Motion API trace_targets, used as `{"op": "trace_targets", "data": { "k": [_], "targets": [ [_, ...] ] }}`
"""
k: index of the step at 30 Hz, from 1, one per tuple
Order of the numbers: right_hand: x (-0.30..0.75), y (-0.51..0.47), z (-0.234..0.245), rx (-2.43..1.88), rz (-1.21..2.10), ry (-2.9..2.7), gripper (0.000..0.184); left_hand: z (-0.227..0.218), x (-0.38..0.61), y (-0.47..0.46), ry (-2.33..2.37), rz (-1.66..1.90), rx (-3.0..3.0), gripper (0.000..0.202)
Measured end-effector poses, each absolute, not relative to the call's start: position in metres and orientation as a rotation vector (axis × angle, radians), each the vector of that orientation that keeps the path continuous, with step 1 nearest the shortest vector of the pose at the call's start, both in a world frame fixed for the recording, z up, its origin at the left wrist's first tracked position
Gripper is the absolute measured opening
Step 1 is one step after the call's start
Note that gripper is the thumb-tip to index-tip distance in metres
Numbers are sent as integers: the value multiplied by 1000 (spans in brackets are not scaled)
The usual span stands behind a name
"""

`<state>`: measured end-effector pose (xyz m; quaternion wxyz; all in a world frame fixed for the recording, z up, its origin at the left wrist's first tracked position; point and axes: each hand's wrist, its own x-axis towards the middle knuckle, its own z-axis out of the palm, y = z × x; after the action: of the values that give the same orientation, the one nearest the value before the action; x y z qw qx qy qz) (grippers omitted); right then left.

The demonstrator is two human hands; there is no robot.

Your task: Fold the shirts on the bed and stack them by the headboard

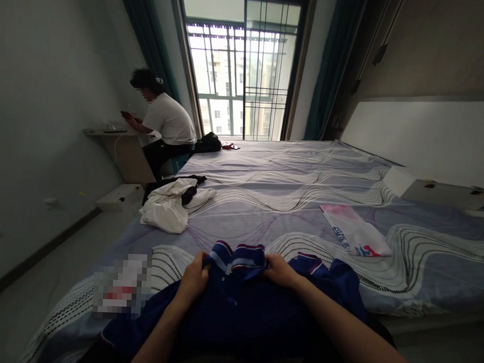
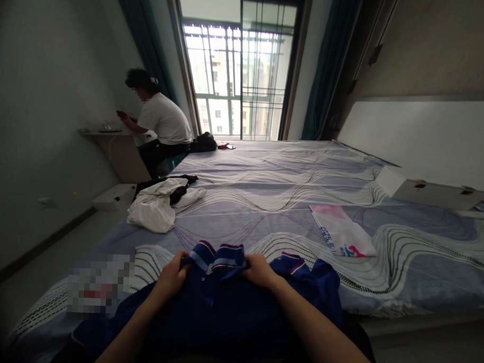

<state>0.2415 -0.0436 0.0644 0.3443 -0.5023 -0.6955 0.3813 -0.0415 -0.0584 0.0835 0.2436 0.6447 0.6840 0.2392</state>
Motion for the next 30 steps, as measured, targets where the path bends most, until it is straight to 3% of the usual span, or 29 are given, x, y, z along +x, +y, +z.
{"op": "trace_targets", "data": {
  "k": [3, 7, 10, 13, 16, 21, 25, 27, 30],
  "targets": [
    [251, -37, 78, -1231, 1012, -1796, 22, 97, -37, -40, 1640, 1012, 1711, 16],
    [283, -35, 92, -1332, 699, -1479, 23, 102, -36, -25, 1588, 1268, 1651, 28],
    [295, -32, 79, -1547, 514, -1440, 28, 83, -31, -21, 1754, 960, 1694, 39],
    [290, -24, 52, -1730, 621, -1435, 61, 57, -24, -21, 1952, 606, 1781, 50],
    [283, -13, 31, -1786, 764, -1349, 83, 45, -19, -21, 2079, 531, 1796, 59],
    [274, 13, 28, -1915, 794, -1329, 72, 50, -6, -7, 2155, 460, 1730, 63],
    [263, 30, 35, -1901, 919, -1406, 35, 51, 11, 13, 2101, 557, 1756, 37],
    [258, 35, 38, -1841, 930, -1424, 23, 52, 14, 21, 2055, 648, 1787, 33],
    [259, 35, 45, -1687, 1024, -1401, 37, 56, 9, 23, 2000, 758, 1814, 34]
  ]
}}
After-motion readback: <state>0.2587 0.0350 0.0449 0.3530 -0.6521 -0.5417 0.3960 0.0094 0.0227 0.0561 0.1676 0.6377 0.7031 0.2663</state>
